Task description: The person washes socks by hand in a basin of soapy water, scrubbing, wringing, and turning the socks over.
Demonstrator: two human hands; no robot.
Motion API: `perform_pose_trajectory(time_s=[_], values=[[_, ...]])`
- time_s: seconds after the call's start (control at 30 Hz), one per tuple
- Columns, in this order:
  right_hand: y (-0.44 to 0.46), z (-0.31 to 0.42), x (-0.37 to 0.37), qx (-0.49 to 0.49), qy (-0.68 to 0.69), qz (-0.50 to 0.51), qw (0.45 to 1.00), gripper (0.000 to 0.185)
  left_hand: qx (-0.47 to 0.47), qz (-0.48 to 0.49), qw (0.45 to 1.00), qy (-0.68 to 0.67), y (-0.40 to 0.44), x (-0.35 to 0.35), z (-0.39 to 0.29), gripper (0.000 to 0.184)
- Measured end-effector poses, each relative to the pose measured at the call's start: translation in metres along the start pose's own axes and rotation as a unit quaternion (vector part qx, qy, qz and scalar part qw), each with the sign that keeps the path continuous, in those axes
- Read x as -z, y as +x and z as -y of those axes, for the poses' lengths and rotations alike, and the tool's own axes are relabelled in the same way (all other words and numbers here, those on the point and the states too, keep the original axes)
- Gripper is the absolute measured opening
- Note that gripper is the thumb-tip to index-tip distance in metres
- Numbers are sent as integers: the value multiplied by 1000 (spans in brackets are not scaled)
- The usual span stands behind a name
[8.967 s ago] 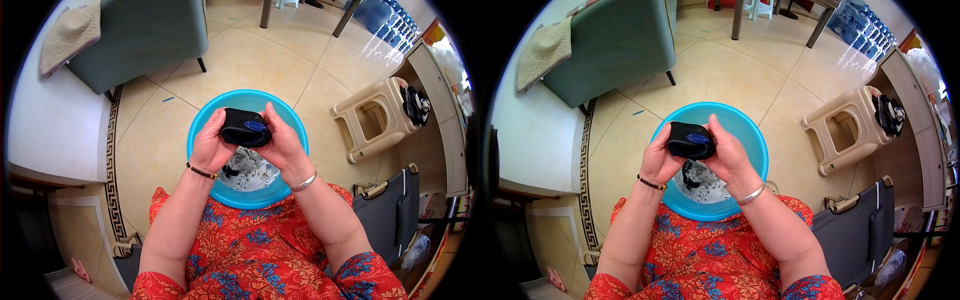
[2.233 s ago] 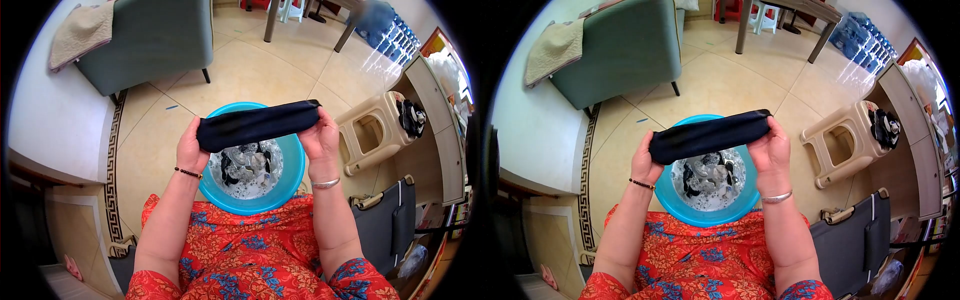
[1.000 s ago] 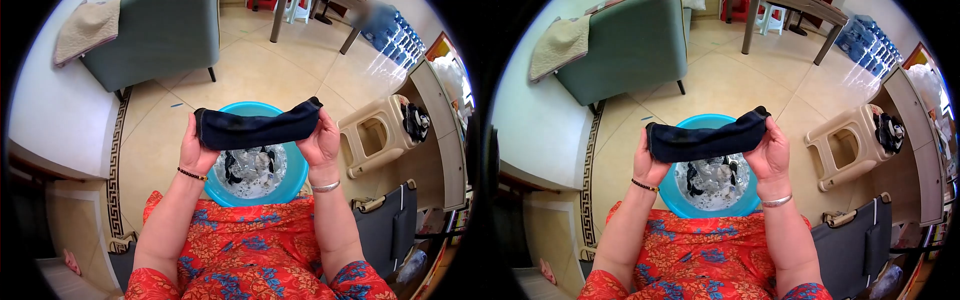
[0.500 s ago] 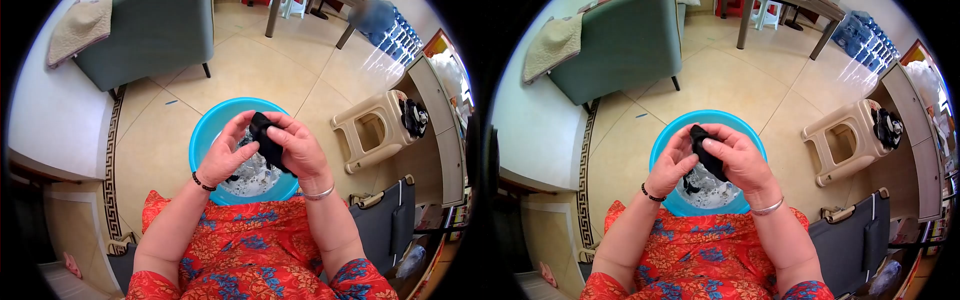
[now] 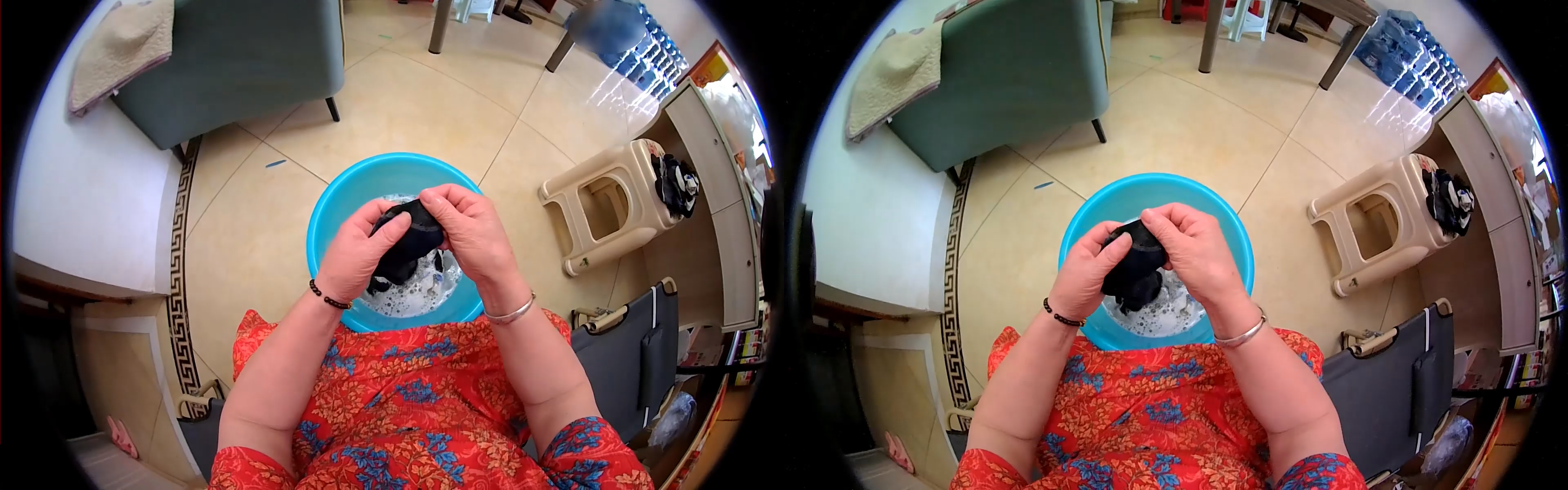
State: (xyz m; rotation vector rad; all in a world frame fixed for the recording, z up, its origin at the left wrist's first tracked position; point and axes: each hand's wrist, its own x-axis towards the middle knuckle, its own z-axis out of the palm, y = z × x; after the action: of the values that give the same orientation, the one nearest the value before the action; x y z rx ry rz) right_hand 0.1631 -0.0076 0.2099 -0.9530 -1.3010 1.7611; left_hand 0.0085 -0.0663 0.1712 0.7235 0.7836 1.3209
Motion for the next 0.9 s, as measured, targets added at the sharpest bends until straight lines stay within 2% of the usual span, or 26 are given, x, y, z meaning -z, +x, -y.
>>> perform_pose_trajectory(time_s=[0.03,0.07,0.13,0.2,0.27,0.4,0.43,0.47,0.57,0.7,0.77,0.8,0.87,0.9], values=[[1,-1,-1,-11,-2,-7,1000,20,-5,-14,998,58,-1,-2,1,25],[2,-1,0,-21,-4,-13,1000,20,-4,-13,998,57,0,-3,2,25],[6,-4,3,1,-3,-36,999,21,8,5,996,-85,1,-5,3,24],[6,-3,4,23,-1,-58,998,21,14,7,992,-123,1,-5,1,25],[1,6,2,113,-106,-112,982,20,19,8,987,-162,1,-2,-1,25],[-9,0,-9,189,-181,-54,964,11,10,-19,989,-146,-2,2,-1,29],[-9,-3,-11,222,-252,-57,940,9,4,-26,990,-139,-3,1,0,30],[-9,-6,-13,221,-252,-58,940,9,5,-25,990,-138,-3,1,1,30],[-5,-13,-15,343,-339,-67,874,7,7,-16,990,-142,-4,3,3,32],[-5,-12,-11,280,-311,-85,904,9,4,11,988,-153,-4,4,3,32],[-2,-9,-9,92,-90,-84,988,20,7,24,985,-172,-3,5,5,32],[2,-10,-4,91,-90,-84,988,20,15,20,979,-203,-2,5,5,31],[8,-12,8,43,43,-75,995,29,22,15,972,-235,-1,6,5,31],[7,-11,8,31,66,-77,994,32,26,14,970,-243,-1,7,5,31]])
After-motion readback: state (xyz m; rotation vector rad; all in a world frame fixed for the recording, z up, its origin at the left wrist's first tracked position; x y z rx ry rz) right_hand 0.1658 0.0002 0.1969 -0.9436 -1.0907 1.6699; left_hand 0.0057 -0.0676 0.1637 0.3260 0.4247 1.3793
